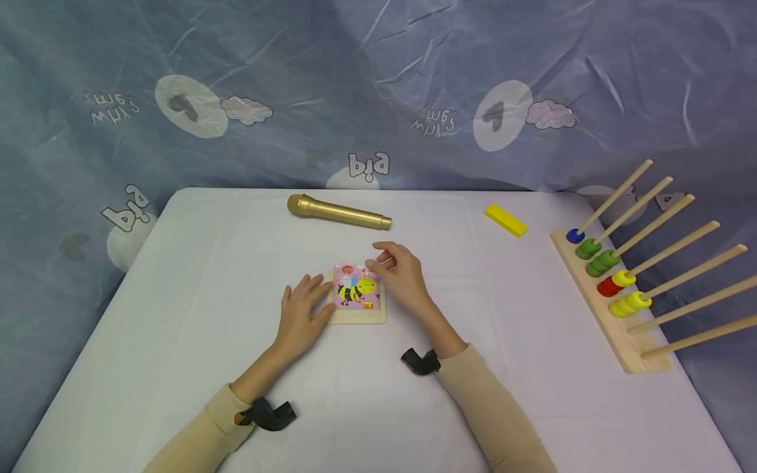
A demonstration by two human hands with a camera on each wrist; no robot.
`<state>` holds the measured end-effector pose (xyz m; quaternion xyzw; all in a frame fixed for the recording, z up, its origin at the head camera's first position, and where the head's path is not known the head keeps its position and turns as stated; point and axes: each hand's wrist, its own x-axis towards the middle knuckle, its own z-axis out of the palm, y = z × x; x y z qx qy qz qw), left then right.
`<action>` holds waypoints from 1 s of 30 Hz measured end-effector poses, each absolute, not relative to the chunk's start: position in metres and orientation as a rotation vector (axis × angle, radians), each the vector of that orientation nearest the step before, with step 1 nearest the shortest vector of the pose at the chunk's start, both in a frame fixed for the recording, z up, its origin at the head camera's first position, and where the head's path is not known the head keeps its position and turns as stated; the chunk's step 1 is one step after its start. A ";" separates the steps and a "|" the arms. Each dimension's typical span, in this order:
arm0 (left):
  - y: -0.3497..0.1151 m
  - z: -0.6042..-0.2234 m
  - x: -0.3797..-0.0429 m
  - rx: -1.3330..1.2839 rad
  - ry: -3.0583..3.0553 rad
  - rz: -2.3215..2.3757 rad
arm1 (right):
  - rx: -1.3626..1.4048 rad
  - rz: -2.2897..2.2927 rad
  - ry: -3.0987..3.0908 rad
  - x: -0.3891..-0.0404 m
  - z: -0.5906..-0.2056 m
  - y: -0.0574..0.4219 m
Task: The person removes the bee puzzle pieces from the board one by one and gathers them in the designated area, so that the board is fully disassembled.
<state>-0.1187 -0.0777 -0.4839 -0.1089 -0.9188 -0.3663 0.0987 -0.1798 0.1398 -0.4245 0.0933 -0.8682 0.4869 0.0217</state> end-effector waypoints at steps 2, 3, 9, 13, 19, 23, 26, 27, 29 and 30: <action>-0.077 -0.485 -0.118 -0.331 -2.740 -1.039 | 0.299 1.511 -2.695 -0.180 -0.425 0.135; -0.077 -0.485 -0.117 -0.336 -2.749 -1.015 | 0.304 1.515 -2.696 -0.181 -0.425 0.133; -0.077 -0.487 -0.117 -0.345 -2.782 -0.933 | 0.372 1.512 -2.686 -0.184 -0.426 0.121; -0.077 -0.488 -0.118 -0.344 -2.776 -0.919 | 0.419 1.518 -2.671 -0.187 -0.429 0.114; -0.076 -0.488 -0.117 -0.346 -2.779 -0.917 | 0.447 1.511 -2.678 -0.189 -0.438 0.106; -0.076 -0.487 -0.117 -0.345 -2.788 -0.904 | 0.464 1.482 -2.694 -0.191 -0.444 0.102; -0.076 -0.486 -0.117 -0.345 -2.794 -0.897 | 0.485 1.457 -2.693 -0.192 -0.449 0.099; -0.077 -0.486 -0.117 -0.345 -2.794 -0.898 | 0.491 1.452 -2.695 -0.192 -0.451 0.098; -0.077 -0.486 -0.117 -0.350 -2.793 -0.898 | 0.502 1.438 -2.699 -0.191 -0.454 0.097; -0.077 -0.486 -0.118 -0.353 -2.793 -0.898 | 0.505 1.431 -2.702 -0.191 -0.456 0.096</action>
